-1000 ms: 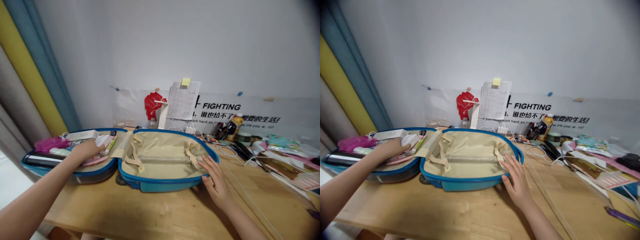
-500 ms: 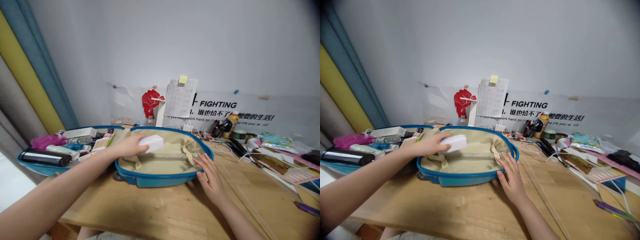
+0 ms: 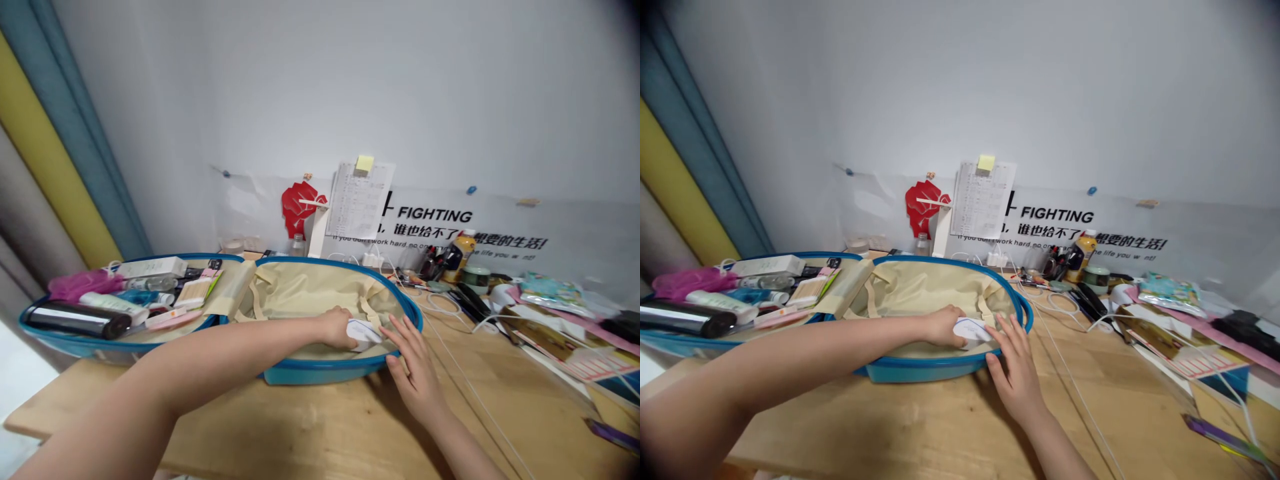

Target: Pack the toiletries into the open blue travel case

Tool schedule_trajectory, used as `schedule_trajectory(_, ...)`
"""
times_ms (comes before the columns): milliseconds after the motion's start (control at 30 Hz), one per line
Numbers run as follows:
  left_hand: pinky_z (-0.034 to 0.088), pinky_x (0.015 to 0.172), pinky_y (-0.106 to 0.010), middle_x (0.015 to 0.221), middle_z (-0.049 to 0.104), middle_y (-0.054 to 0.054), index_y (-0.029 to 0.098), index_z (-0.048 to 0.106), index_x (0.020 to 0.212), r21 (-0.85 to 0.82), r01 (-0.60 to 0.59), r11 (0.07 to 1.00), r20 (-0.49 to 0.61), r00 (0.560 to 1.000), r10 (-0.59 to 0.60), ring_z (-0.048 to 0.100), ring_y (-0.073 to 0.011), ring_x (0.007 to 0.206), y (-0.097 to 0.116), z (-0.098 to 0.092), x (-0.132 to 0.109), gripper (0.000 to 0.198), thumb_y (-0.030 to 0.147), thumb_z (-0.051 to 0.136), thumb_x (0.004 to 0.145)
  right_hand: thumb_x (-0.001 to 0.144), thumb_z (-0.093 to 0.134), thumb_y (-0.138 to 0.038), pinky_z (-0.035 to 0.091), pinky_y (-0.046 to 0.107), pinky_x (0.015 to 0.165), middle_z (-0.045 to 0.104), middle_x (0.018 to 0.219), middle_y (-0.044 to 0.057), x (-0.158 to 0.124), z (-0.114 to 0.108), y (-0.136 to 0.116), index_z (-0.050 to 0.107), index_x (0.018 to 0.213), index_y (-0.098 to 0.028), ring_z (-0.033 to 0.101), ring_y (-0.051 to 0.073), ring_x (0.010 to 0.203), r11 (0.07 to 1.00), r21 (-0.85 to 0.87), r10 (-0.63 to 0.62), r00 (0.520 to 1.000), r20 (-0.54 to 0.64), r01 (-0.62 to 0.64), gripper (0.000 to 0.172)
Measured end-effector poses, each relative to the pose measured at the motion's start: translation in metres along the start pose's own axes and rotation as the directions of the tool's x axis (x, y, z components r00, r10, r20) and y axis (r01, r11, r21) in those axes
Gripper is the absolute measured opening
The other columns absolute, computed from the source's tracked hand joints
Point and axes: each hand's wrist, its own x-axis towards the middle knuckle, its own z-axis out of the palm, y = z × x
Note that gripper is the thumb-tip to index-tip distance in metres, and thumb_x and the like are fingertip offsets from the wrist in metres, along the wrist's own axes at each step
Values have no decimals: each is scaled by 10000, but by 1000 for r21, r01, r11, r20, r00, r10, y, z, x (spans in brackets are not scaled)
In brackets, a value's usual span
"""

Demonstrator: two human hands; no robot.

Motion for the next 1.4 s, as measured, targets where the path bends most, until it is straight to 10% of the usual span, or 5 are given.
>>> schedule_trajectory(333,417,970,-366,1274,523,-187,133,523,1272,173,-84,981,92,993,69,492,-312,1175,-1,-9,7,755,565,668,670,938,291,-452,362,546,1030,436,1416,98,-1,6,4,422,1347,-263,305,289,1372,994,-77,-85,995,-59,80,469)
schedule_trajectory(633,320,1068,-365,1433,396,-131,169,384,1386,237,-211,948,-115,963,243,377,-273,1308,-60,-83,-86,653,513,490,841,927,211,-543,359,514,1040,418,1418,127,-3,12,20,308,1439,-223,322,301,1362,961,-169,-241,962,-132,218,612)
schedule_trajectory(800,373,1011,-367,1305,538,-139,147,501,1282,270,242,932,-316,936,-152,484,-272,1219,-177,-121,-131,513,437,372,879,930,212,-530,366,511,1035,400,1432,137,-3,13,23,283,1452,-208,324,316,1359,952,-205,-255,958,-133,226,617)
schedule_trajectory(967,468,824,-361,1116,655,-193,84,595,1141,160,619,769,-183,784,-593,623,-308,1005,-256,-116,-159,642,568,277,864,938,240,-492,354,511,1042,402,1429,140,-3,13,22,297,1443,-197,320,317,1360,958,-184,-245,961,-127,220,587)
schedule_trajectory(1400,501,691,-349,951,697,-211,2,595,1135,-51,816,576,-266,545,-795,666,-335,855,-245,-79,-144,771,580,579,624,945,241,-449,320,578,1035,363,1462,125,-7,11,18,282,1453,-227,262,338,1384,976,-109,-200,975,-95,189,556)
